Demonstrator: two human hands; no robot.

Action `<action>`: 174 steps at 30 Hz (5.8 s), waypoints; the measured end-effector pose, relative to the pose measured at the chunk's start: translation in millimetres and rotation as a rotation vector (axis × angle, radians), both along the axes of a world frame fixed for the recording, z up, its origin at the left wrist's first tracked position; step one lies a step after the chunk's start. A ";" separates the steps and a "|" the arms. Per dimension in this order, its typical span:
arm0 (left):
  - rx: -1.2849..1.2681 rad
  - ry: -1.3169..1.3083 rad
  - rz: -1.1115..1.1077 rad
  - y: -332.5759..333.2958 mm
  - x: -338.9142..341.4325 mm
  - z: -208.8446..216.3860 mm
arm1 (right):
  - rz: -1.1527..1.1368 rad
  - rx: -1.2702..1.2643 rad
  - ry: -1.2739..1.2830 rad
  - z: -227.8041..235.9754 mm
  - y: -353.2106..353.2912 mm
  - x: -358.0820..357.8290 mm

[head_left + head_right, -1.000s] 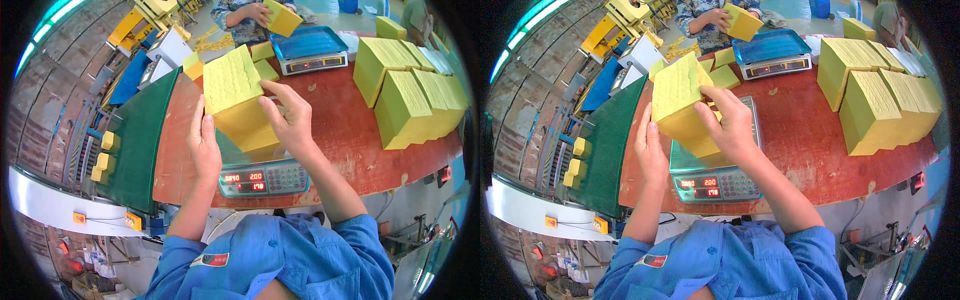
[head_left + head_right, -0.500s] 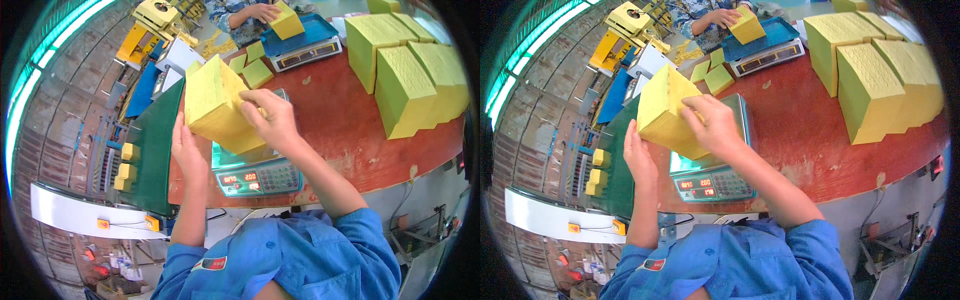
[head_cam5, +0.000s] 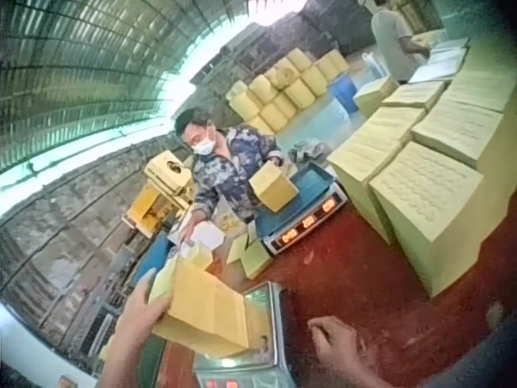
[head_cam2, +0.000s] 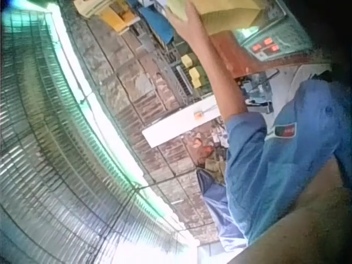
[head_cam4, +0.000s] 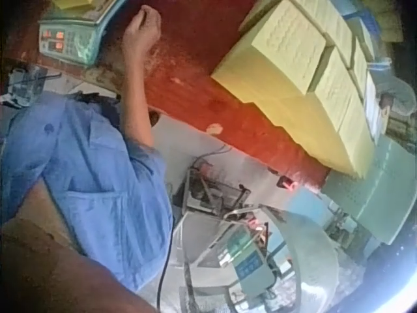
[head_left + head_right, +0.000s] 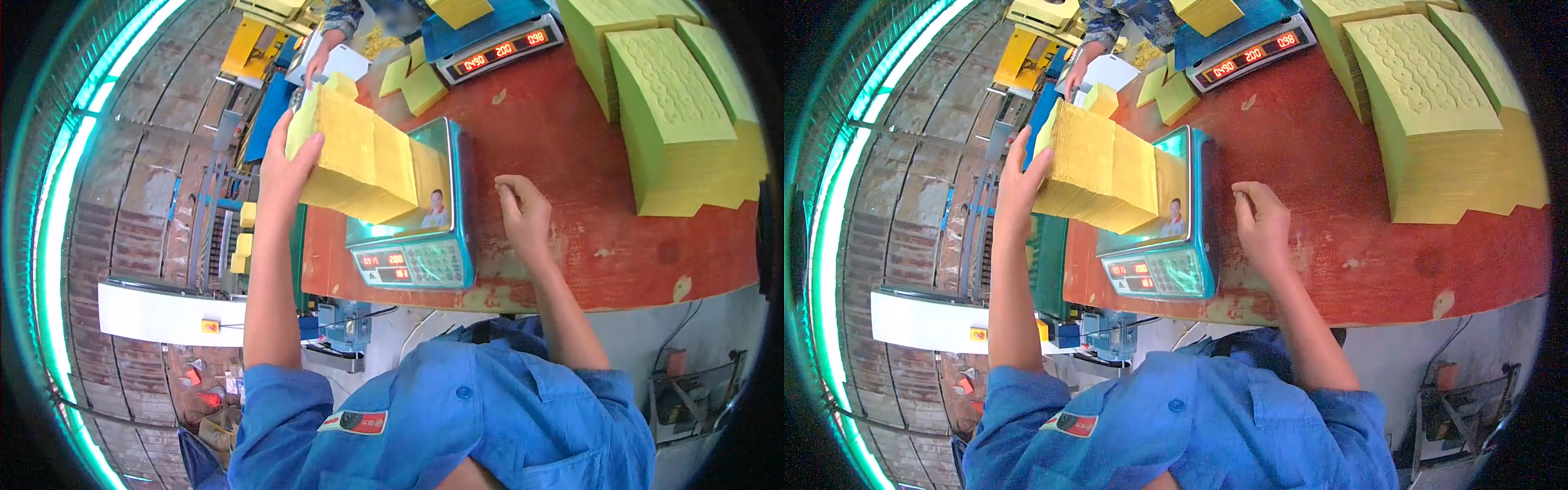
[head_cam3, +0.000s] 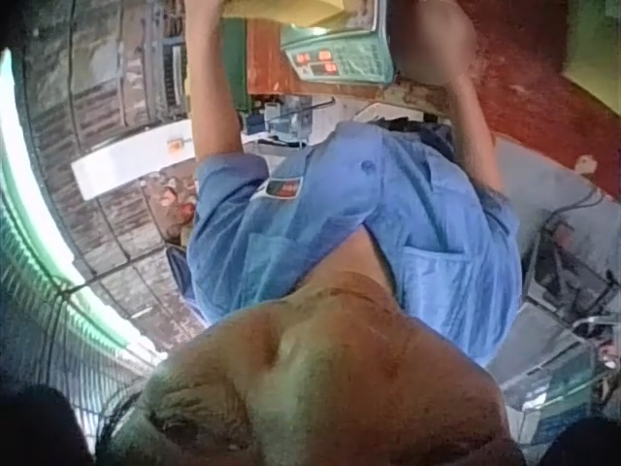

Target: Weighing stacks of yellow industrial material on a scale and sorting them based on weight.

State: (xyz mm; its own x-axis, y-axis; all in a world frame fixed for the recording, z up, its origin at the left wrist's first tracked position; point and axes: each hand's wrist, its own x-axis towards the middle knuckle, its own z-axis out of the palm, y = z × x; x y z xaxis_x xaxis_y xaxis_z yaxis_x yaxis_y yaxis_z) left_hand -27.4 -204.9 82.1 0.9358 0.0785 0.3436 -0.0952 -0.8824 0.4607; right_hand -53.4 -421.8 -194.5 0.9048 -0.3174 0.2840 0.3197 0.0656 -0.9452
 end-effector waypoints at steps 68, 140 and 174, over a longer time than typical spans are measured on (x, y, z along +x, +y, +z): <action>-1.413 -0.072 -0.336 242.9 -11.4 -147.6 | 0.318 -1.250 -0.132 237.9 180.1 100.2; 0.039 -0.197 -0.693 125.5 338.1 -300.2 | -0.121 -1.257 -0.015 252.9 258.9 19.2; 0.073 0.096 -0.351 353.8 -171.2 -282.7 | -0.871 -1.346 -0.377 213.9 23.1 -14.4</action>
